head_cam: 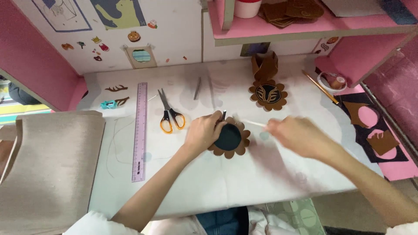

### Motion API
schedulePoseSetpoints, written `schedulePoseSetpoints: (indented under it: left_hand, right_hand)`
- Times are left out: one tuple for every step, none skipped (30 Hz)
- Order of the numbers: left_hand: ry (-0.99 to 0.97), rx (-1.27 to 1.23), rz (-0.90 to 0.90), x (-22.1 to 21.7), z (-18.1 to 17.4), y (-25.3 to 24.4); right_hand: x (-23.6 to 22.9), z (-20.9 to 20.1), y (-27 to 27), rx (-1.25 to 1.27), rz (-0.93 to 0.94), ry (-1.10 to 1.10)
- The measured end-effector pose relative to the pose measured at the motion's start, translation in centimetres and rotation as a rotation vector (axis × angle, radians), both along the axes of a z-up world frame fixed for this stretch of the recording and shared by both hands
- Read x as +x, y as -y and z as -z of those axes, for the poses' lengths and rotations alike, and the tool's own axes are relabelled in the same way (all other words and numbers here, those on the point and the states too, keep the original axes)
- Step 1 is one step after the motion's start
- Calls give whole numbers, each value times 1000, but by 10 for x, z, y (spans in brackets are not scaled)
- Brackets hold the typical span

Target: Stitching together leather pieces to create a decorative flower using a needle and thread.

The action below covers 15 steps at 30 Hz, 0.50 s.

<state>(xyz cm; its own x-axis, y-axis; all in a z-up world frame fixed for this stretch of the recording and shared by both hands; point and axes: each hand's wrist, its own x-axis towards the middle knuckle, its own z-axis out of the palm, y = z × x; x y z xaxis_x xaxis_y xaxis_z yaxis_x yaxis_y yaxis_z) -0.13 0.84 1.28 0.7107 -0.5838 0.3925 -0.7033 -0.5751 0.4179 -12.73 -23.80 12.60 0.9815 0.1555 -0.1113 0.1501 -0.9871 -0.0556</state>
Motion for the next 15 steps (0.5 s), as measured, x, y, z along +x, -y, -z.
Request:
schedulePoseSetpoints:
  left_hand:
    - [6,-3,-2,3,0,0]
    - [4,1,-5,6,1,1]
    - [-9,6,-6,4,5,1]
    - [-14,3,-7,2,6,2]
    - [5,8,-7,2,5,1]
    - [25,13,-8,1,4,0]
    - [26,19,-6,0,3,-1]
    - [7,17,-4,0,3,-2]
    - [-5,8,-2,4,-1,0]
    - [4,7,0,8,-5,0]
    - [7,8,5,4,-4,-1]
    - [11,8,11,0,-2,-1]
    - [10,12,11,0,-1,-2]
    - [1,7,8,0,0,-2]
    - [-7,0,5,1,0,-2]
  right_hand:
    - [3,0,10,-3,-2,6]
    - [5,0,21,219,6,292]
    - [4,2,32,441,17,569]
    - [2,6,22,438,17,564]
    - [1,10,12,203,-25,376]
    - [1,13,1,-31,-65,187]
    - [-2,7,2,-26,-62,188]
    - [-5,1,2,-58,-56,79]
    - [-3,-8,5,-96,-48,-23]
    - [-1,-12,14,-97,-46,-14]
    - [-6,-12,23,180,38,329]
    - [-10,-12,32,458,126,671]
    - [-6,-3,22,461,127,671]
    - [-2,6,11,190,50,390]
    - [3,13,1,-81,-25,108]
